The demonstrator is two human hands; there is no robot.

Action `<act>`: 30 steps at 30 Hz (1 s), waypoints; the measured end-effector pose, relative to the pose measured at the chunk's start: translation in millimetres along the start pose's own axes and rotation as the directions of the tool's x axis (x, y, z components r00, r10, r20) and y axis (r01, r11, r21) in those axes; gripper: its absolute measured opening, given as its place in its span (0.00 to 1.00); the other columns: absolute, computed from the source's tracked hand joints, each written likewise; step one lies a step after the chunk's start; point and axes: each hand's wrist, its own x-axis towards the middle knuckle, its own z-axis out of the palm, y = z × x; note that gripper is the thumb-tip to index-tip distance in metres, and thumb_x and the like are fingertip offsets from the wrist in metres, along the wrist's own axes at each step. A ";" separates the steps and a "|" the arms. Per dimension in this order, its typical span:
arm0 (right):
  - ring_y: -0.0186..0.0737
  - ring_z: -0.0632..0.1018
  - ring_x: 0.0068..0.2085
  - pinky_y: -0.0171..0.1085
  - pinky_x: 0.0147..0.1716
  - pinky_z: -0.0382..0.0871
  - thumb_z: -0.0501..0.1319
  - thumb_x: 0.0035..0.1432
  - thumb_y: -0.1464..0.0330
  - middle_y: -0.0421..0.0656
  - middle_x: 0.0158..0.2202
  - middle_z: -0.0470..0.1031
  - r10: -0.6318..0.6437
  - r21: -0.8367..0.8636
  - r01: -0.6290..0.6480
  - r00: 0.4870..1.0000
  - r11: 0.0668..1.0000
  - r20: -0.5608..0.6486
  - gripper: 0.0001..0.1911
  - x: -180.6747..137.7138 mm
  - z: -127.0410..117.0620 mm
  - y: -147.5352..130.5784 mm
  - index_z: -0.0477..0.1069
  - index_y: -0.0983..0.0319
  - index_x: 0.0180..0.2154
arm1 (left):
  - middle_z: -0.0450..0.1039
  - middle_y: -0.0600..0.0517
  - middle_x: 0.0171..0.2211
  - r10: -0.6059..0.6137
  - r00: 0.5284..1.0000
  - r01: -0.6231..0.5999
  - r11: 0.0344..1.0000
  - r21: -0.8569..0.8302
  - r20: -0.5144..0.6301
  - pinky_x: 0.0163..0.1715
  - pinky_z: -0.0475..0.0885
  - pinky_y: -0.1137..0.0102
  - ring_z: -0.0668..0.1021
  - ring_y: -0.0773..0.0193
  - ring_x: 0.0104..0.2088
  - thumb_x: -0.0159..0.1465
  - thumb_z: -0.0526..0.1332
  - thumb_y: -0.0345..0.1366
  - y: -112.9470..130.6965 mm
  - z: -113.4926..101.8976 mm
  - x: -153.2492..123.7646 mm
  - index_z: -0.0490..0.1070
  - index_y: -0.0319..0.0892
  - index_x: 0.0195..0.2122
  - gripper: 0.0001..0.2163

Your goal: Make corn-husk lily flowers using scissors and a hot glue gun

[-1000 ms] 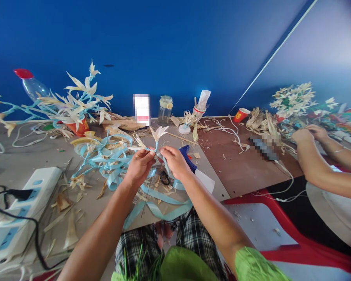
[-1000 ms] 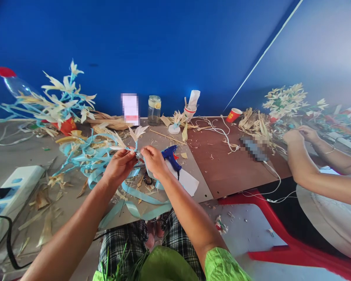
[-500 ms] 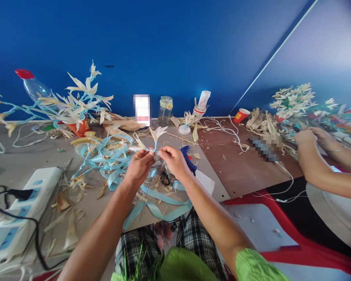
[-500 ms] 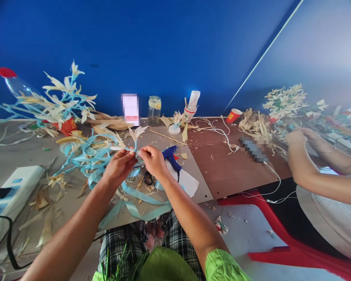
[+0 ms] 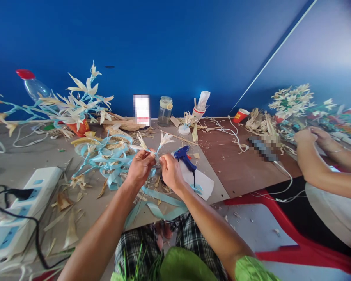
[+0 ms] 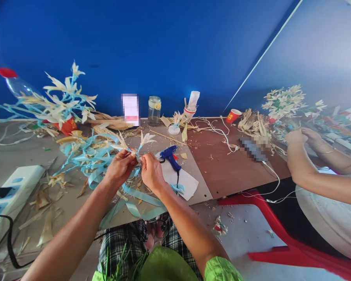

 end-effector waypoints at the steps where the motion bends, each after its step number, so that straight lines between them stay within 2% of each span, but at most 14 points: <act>1: 0.38 0.70 0.31 0.35 0.32 0.60 0.46 0.61 0.67 0.43 0.27 0.68 0.020 0.013 -0.020 1.000 1.000 0.001 0.12 -0.2 -1.1 0.4 0.61 0.59 0.27 | 0.65 0.58 0.19 -0.003 1.000 0.003 1.000 0.002 0.007 0.20 0.59 0.77 0.64 0.77 0.18 0.44 0.70 0.30 -0.1 0.0 -0.2 0.70 0.38 0.24 0.09; 5: 0.38 0.68 0.28 0.35 0.29 0.58 0.47 0.61 0.64 0.41 0.24 0.67 0.109 0.080 -0.112 0.993 0.990 0.045 0.13 2.1 -9.9 -0.9 0.60 0.58 0.25 | 0.64 0.59 0.19 -0.014 0.999 0.015 1.000 -0.014 0.037 0.21 0.59 0.76 0.63 0.76 0.18 0.45 0.69 0.31 -1.0 0.7 -0.4 0.70 0.39 0.26 0.10; 11: 0.34 0.62 0.23 0.33 0.24 0.54 0.47 0.60 0.59 0.37 0.19 0.59 0.147 0.212 -0.168 0.983 0.963 0.110 0.16 1.3 -18.9 -3.7 0.57 0.59 0.23 | 0.63 0.59 0.19 0.004 0.999 -0.003 1.000 -0.017 0.046 0.21 0.59 0.76 0.63 0.76 0.19 0.45 0.70 0.31 -1.7 3.2 -0.5 0.70 0.39 0.27 0.10; 15: 0.32 0.59 0.23 0.33 0.23 0.53 0.49 0.59 0.57 0.35 0.18 0.55 0.171 0.258 -0.202 0.976 0.945 0.135 0.19 1.8 -22.6 -4.7 0.55 0.59 0.21 | 0.63 0.59 0.19 0.010 0.998 -0.010 1.000 0.006 0.054 0.21 0.59 0.77 0.63 0.76 0.19 0.45 0.69 0.31 -2.9 3.4 0.0 0.70 0.39 0.27 0.10; 17: 0.31 0.59 0.23 0.33 0.24 0.53 0.49 0.58 0.55 0.35 0.18 0.54 0.208 0.274 -0.241 0.967 0.931 0.144 0.21 4.3 -24.0 -4.8 0.55 0.60 0.20 | 0.65 0.58 0.20 0.007 0.998 -0.008 1.000 0.024 0.070 0.21 0.59 0.77 0.64 0.76 0.19 0.46 0.69 0.31 -4.3 2.5 0.4 0.70 0.38 0.27 0.10; 20: 0.31 0.61 0.24 0.32 0.24 0.55 0.54 0.54 0.52 0.36 0.20 0.59 0.264 0.348 -0.302 0.952 0.888 0.155 0.20 10.1 -23.1 -2.9 0.61 0.61 0.22 | 0.68 0.55 0.23 0.000 0.995 -0.008 0.997 0.071 0.102 0.23 0.62 0.76 0.68 0.74 0.22 0.48 0.69 0.33 -6.2 -0.1 0.8 0.70 0.39 0.29 0.10; 24: 0.30 0.62 0.23 0.31 0.24 0.55 0.63 0.45 0.56 0.35 0.20 0.63 0.311 0.522 -0.376 0.926 0.766 0.212 0.16 15.5 -17.3 1.1 0.66 0.63 0.25 | 0.69 0.55 0.25 -0.010 0.994 -0.002 0.994 0.108 0.110 0.24 0.64 0.76 0.71 0.71 0.24 0.48 0.69 0.33 -5.6 -2.9 0.3 0.70 0.40 0.32 0.12; 30: 0.31 0.66 0.23 0.33 0.26 0.62 0.66 0.39 0.59 0.35 0.20 0.64 0.382 0.770 -0.472 0.867 0.430 0.319 0.15 12.1 -11.3 2.8 0.64 0.61 0.23 | 0.70 0.55 0.25 -0.016 0.995 0.008 0.997 0.082 0.099 0.24 0.65 0.76 0.72 0.72 0.24 0.46 0.69 0.32 -2.5 -0.2 -1.8 0.69 0.40 0.31 0.12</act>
